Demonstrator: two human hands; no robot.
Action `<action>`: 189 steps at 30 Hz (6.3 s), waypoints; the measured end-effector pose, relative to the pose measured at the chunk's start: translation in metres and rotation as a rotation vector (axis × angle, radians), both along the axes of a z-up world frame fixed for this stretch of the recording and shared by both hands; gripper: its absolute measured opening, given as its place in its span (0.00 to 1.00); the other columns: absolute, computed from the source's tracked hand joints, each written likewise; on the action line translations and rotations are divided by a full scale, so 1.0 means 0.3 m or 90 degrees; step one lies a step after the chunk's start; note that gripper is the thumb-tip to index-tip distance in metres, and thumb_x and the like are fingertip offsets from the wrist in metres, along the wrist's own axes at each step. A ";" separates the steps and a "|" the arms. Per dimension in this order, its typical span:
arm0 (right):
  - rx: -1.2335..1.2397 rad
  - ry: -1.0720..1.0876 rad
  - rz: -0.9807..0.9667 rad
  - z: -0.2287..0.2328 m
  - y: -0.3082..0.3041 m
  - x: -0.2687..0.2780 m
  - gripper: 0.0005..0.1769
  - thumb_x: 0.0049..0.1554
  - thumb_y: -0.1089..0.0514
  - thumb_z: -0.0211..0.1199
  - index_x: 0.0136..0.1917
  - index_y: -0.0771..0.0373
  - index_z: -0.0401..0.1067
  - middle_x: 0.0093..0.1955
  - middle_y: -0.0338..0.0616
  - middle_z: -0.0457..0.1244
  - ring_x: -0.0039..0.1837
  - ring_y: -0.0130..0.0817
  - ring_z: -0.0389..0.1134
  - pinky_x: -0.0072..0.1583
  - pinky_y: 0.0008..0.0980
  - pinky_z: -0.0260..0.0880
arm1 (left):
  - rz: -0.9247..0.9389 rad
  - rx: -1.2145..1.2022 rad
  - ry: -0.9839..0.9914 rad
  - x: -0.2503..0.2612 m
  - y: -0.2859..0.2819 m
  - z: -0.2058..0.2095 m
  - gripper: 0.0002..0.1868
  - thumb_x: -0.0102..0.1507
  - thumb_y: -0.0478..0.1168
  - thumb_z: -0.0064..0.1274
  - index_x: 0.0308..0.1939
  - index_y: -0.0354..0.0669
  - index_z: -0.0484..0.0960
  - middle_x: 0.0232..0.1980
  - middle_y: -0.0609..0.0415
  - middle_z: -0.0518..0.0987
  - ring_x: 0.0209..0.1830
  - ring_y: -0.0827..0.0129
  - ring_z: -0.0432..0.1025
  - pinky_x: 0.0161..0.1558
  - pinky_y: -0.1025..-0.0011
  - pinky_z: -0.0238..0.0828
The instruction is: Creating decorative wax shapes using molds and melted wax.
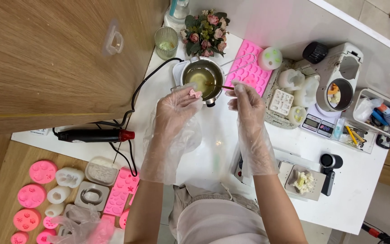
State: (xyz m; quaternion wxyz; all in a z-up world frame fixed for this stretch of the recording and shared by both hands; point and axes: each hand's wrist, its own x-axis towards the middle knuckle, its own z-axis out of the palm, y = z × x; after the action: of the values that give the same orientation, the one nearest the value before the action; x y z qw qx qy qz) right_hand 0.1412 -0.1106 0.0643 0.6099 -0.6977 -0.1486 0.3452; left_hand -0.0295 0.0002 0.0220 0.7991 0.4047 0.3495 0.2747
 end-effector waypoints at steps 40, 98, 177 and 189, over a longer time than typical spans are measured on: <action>0.017 -0.555 0.223 0.200 -1.065 0.076 0.24 0.48 0.58 0.80 0.58 0.61 0.78 0.52 0.43 0.69 0.49 0.31 0.73 0.49 0.29 0.77 | -0.211 -0.182 0.082 0.146 -1.002 0.352 0.36 0.68 0.60 0.41 0.62 0.29 0.78 0.57 0.45 0.83 0.58 0.65 0.78 0.61 0.66 0.73; 0.033 -0.774 0.276 0.294 -1.158 0.136 0.25 0.49 0.53 0.79 0.60 0.49 0.79 0.56 0.38 0.68 0.50 0.31 0.70 0.51 0.31 0.73 | -0.012 -0.305 -0.114 0.211 -1.258 0.276 0.21 0.64 0.45 0.62 0.54 0.34 0.83 0.50 0.50 0.84 0.53 0.68 0.79 0.63 0.65 0.76; -0.114 -0.579 0.203 0.148 -1.392 0.257 0.34 0.44 0.49 0.82 0.63 0.55 0.75 0.63 0.45 0.62 0.62 0.39 0.70 0.60 0.35 0.79 | -0.343 1.108 0.406 0.347 -1.100 0.175 0.15 0.68 0.41 0.59 0.56 0.39 0.81 0.62 0.55 0.77 0.62 0.62 0.70 0.61 0.57 0.66; -0.140 -0.564 0.215 0.146 -1.387 0.252 0.33 0.45 0.47 0.82 0.62 0.55 0.76 0.62 0.45 0.61 0.61 0.38 0.70 0.58 0.34 0.79 | -0.410 1.175 0.393 0.336 -1.084 0.177 0.19 0.66 0.37 0.54 0.62 0.48 0.80 0.68 0.56 0.74 0.68 0.63 0.67 0.63 0.59 0.65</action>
State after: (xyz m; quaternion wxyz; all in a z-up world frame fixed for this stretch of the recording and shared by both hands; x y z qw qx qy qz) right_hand 0.2168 -0.5267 0.1079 0.3461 -0.8042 -0.4674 0.1229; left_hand 0.0712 -0.3251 0.0751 0.0872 0.9896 0.0669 0.0928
